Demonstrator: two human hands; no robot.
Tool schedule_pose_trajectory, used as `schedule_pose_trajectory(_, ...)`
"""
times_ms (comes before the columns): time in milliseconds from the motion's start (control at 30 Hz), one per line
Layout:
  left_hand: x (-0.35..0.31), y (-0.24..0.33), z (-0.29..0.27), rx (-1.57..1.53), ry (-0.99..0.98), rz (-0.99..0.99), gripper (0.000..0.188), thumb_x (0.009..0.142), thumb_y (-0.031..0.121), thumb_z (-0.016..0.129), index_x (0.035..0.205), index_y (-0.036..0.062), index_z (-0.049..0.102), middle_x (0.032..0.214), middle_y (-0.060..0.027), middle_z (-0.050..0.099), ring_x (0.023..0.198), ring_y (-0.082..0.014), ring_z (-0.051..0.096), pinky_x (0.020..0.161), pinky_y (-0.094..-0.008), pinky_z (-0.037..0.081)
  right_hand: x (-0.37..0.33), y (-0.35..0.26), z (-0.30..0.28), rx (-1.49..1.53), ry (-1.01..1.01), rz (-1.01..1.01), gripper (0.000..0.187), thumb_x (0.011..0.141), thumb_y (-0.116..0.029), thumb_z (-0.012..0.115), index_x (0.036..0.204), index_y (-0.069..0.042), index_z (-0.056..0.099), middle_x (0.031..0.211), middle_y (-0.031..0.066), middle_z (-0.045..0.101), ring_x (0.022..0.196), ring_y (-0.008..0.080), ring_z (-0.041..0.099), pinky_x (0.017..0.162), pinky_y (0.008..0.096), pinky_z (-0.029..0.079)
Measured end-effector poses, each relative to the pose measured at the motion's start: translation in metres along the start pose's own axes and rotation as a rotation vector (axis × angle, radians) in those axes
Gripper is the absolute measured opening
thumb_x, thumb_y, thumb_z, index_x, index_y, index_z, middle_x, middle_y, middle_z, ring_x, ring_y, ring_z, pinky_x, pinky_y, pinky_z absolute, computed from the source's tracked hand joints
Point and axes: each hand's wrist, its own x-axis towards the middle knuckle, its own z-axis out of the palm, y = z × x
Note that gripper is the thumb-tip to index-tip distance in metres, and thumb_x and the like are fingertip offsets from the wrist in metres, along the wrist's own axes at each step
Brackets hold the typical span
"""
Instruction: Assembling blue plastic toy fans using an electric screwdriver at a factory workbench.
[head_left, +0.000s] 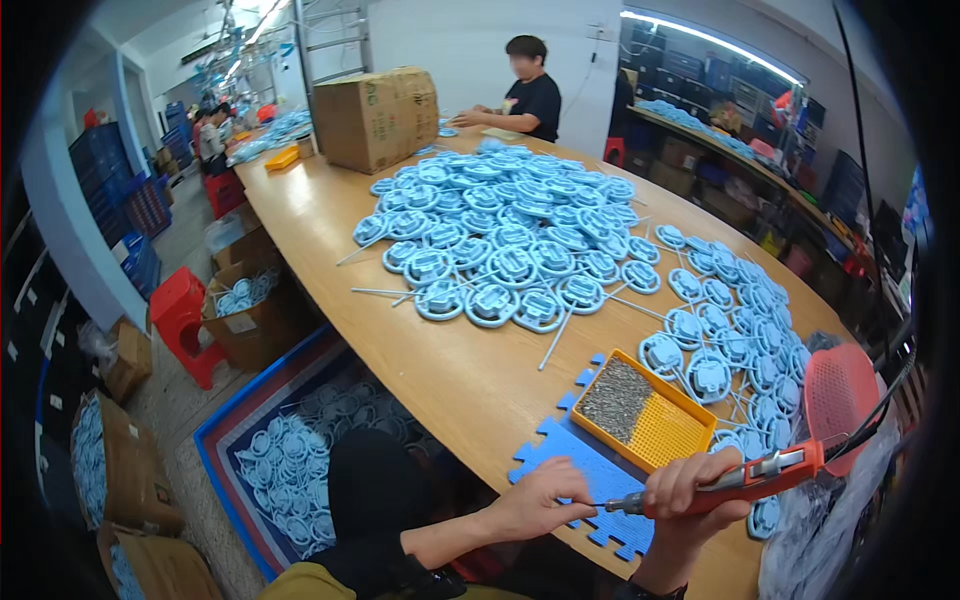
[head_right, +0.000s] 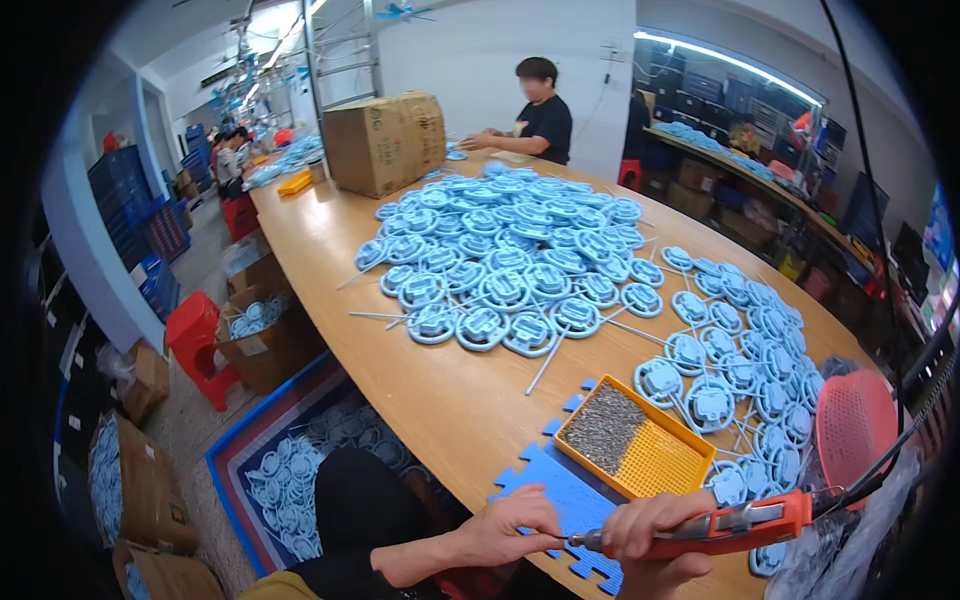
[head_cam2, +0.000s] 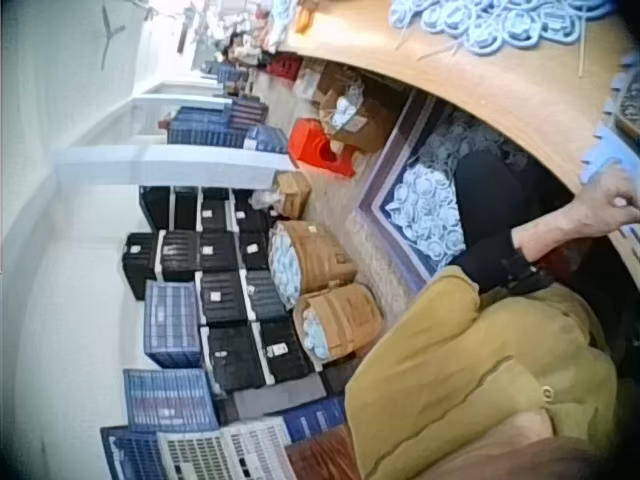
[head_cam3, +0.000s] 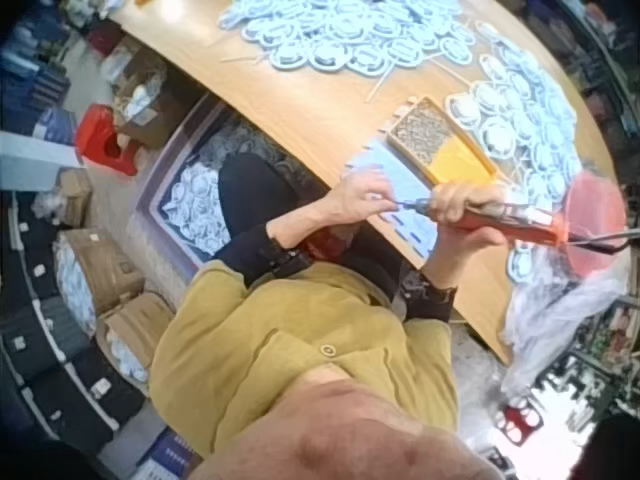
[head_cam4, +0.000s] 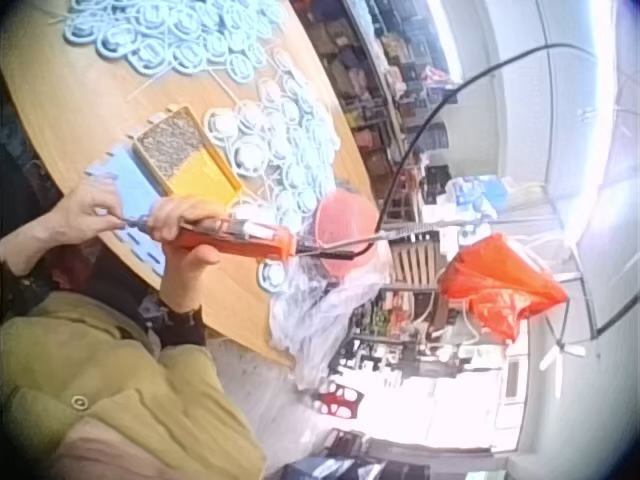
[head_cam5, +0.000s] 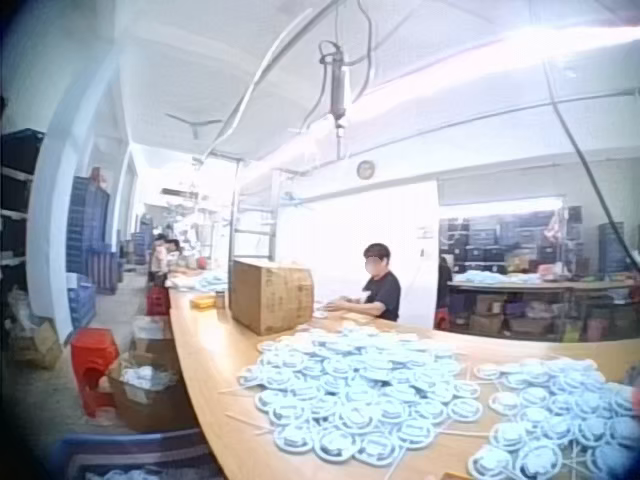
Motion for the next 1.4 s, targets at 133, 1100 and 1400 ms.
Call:
schedule_pose_trajectory(133,0.004,-0.011,0.007,0.158,0.061,0.158,0.010,0.077,0.014,0.071,0.077,0.0077,0.063,0.072,-0.0042,0.055,0.076,-0.0210,0.056,0.100,-0.0460,0.036,0.002,-0.003,-0.004,-0.063,-0.066,0.061,0.054,0.082,-0.057,0.058,0.092,-0.006,0.045,0.059,0.0038,0.050,0.044,0.0162,0.049,0.045,0.0304,0.045)
schedule_pose_trajectory(1100,0.342,-0.132,-0.028,0.954,-0.067,-0.338,0.067,0.067,0.051,0.065,0.105,-0.0042,0.061,0.099,-0.0221,0.065,0.093,-0.0329,0.064,0.081,-0.0400,0.050,-0.013,-0.065,-0.117,-0.256,0.220,0.049,0.058,0.074,-0.047,0.074,0.097,0.000,0.051,0.068,0.0090,0.056,0.060,0.0199,0.057,0.058,0.0348,0.048)
schedule_pose_trajectory(1400,0.176,-0.008,-0.094,0.698,-0.427,0.191,0.051,0.062,0.026,0.077,0.103,0.0041,0.056,0.093,-0.0119,0.059,0.078,-0.0252,0.061,0.067,-0.0347,0.050,-0.006,-0.056,-0.114,-0.418,0.257,-0.045,0.063,0.076,-0.066,0.058,0.097,-0.007,0.047,0.064,0.0006,0.049,0.051,0.0127,0.048,0.049,0.0269,0.041)
